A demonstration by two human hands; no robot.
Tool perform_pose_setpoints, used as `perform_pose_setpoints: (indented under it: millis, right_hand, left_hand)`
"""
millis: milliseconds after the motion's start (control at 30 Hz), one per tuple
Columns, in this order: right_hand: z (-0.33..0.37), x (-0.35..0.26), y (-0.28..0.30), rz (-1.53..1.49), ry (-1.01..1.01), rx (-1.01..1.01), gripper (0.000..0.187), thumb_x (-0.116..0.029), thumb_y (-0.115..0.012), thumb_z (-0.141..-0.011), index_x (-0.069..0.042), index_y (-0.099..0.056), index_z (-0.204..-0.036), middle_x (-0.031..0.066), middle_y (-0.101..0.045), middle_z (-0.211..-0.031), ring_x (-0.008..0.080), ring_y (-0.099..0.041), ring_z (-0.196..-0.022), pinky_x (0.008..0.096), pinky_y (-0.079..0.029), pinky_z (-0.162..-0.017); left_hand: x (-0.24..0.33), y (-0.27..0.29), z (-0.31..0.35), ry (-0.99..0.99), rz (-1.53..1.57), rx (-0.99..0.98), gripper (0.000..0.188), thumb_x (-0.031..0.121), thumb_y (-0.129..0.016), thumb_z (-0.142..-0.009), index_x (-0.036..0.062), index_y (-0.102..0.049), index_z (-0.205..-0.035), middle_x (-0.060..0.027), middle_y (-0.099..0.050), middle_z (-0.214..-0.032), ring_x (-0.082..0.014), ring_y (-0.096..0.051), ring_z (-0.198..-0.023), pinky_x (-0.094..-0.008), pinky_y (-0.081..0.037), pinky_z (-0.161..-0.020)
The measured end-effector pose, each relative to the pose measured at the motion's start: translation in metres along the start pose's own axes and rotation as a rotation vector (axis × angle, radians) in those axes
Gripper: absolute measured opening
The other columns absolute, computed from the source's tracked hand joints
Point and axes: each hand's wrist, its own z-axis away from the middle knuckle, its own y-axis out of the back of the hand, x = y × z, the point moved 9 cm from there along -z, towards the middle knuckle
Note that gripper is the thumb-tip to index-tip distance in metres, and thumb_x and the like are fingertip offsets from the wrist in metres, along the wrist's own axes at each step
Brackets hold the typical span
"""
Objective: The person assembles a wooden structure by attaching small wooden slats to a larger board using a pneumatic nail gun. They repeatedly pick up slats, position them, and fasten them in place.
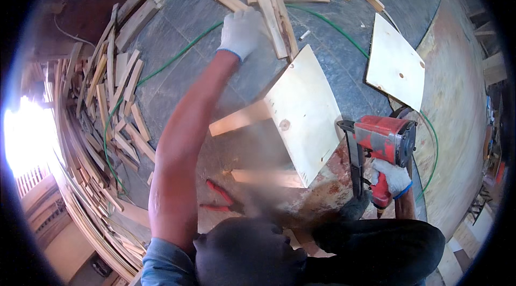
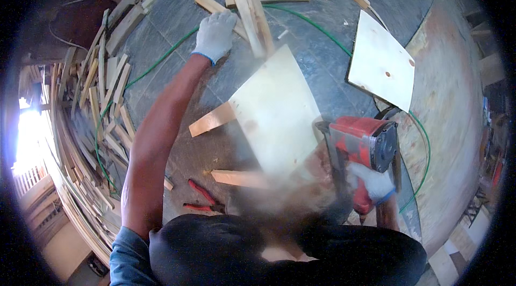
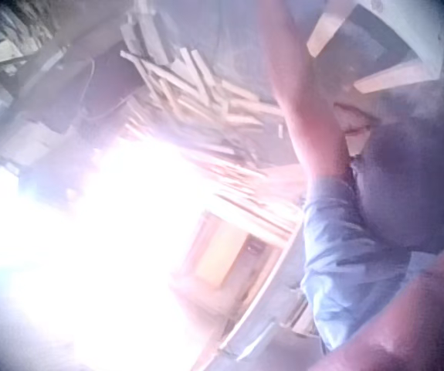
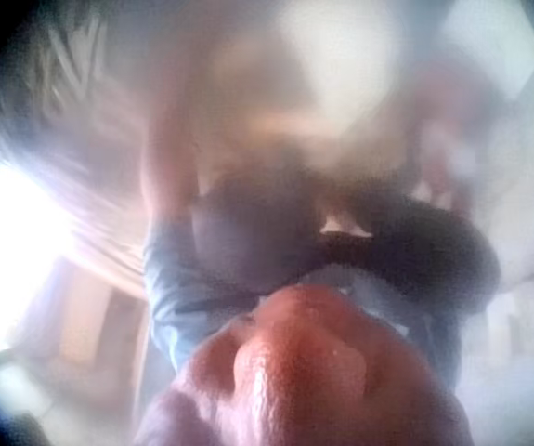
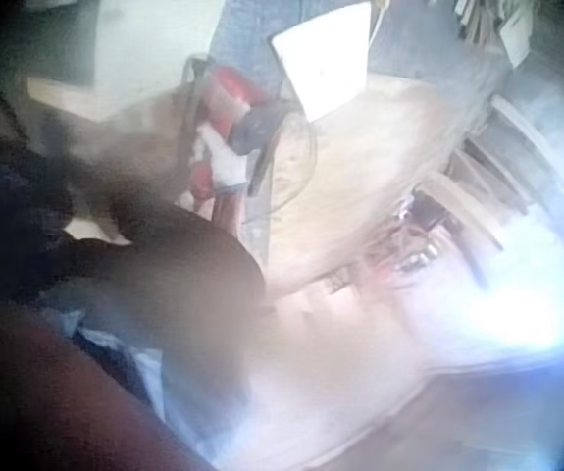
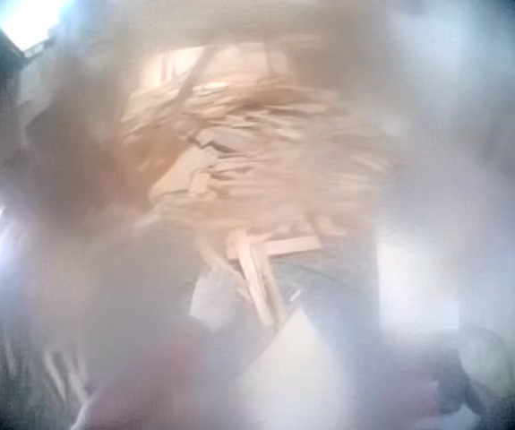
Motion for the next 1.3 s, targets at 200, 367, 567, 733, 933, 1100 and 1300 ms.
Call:
perform_pose_setpoints:
  millis: [200, 367, 567, 733, 933, 1100, 1300]
  right_hand:
    - [-0.016, 0.022, 0.026, 0.031, -0.025, 0.048, 0.016, -0.014, -0.075, -0.093, -0.005, -0.072, -0.105, 0.0052, -0.07, -0.079, 0.0154, -0.065, -0.067, 0.0314, -0.051, -0.059]
    - [-0.009, 0.008, 0.016, -0.032, -0.017, -0.019, 0.012, -0.016, -0.069, -0.097, -0.005, -0.072, -0.1, 0.0047, -0.069, -0.08, 0.0169, -0.065, -0.067, 0.0322, -0.051, -0.06]
    - [-0.013, -0.004, 0.008, -0.145, -0.079, 0.042, 0.014, -0.009, -0.062, -0.096, -0.005, -0.069, -0.108, 0.0045, -0.066, -0.08, 0.0193, -0.064, -0.066, 0.0335, -0.052, -0.061]
    - [-0.018, -0.012, -0.01, -0.155, -0.02, -0.064, 0.011, -0.017, -0.061, -0.097, -0.006, -0.063, -0.099, 0.005, -0.06, -0.069, 0.0187, -0.058, -0.056, 0.0345, -0.048, -0.05]
    - [-0.02, -0.014, -0.012, -0.124, -0.007, 0.023, 0.014, -0.021, -0.065, -0.093, -0.007, -0.065, -0.095, 0.0042, -0.058, -0.061, 0.0186, -0.056, -0.047, 0.0331, -0.045, -0.043]
    - [-0.017, -0.016, -0.005, -0.027, 0.002, 0.074, 0.018, -0.019, -0.065, -0.095, -0.005, -0.066, -0.106, 0.0027, -0.057, -0.064, 0.0161, -0.055, -0.049, 0.0302, -0.045, -0.045]
    - [-0.019, -0.019, -0.005, -0.079, 0.033, 0.05, 0.021, -0.017, -0.064, -0.094, -0.004, -0.062, -0.11, 0.0033, -0.056, -0.067, 0.016, -0.055, -0.051, 0.029, -0.045, -0.046]
  left_hand:
    - [0.014, -0.005, -0.012, -0.082, -0.068, 0.014, 0.021, 0.016, -0.06, -0.09, 0.0108, -0.066, -0.109, -0.0124, -0.065, -0.113, -0.0316, -0.063, -0.108, -0.0476, -0.048, -0.092]
    - [0.005, 0.003, 0.026, -0.112, -0.055, -0.088, 0.016, 0.021, -0.067, -0.086, 0.0098, -0.068, -0.098, -0.0141, -0.067, -0.103, -0.0323, -0.066, -0.102, -0.0466, -0.051, -0.086]
    - [-0.076, 0.024, 0.119, 0.17, -0.157, -0.109, 0.029, 0.027, -0.07, -0.088, 0.0076, -0.065, -0.109, -0.0154, -0.067, -0.107, -0.0346, -0.068, -0.101, -0.0474, -0.053, -0.083]
    - [-0.092, 0.082, 0.174, 0.258, -0.271, -0.059, 0.031, 0.031, -0.07, -0.089, 0.0122, -0.065, -0.114, -0.0145, -0.065, -0.11, -0.0351, -0.064, -0.104, -0.0483, -0.05, -0.084]
    - [-0.052, 0.135, 0.219, 0.339, 0.102, 0.008, 0.043, 0.029, -0.071, -0.089, 0.0097, -0.065, -0.127, -0.0164, -0.065, -0.116, -0.0373, -0.063, -0.11, -0.0489, -0.05, -0.094]
    - [0.032, 0.137, 0.264, 0.324, 0.567, 0.0, 0.051, 0.024, -0.071, -0.089, 0.0093, -0.06, -0.137, -0.0194, -0.064, -0.127, -0.0402, -0.061, -0.118, -0.0483, -0.05, -0.1]
    - [0.092, 0.112, 0.292, 0.387, 0.698, -0.152, 0.057, 0.011, -0.07, -0.091, 0.0101, -0.053, -0.145, -0.019, -0.061, -0.136, -0.0389, -0.062, -0.123, -0.0461, -0.051, -0.103]
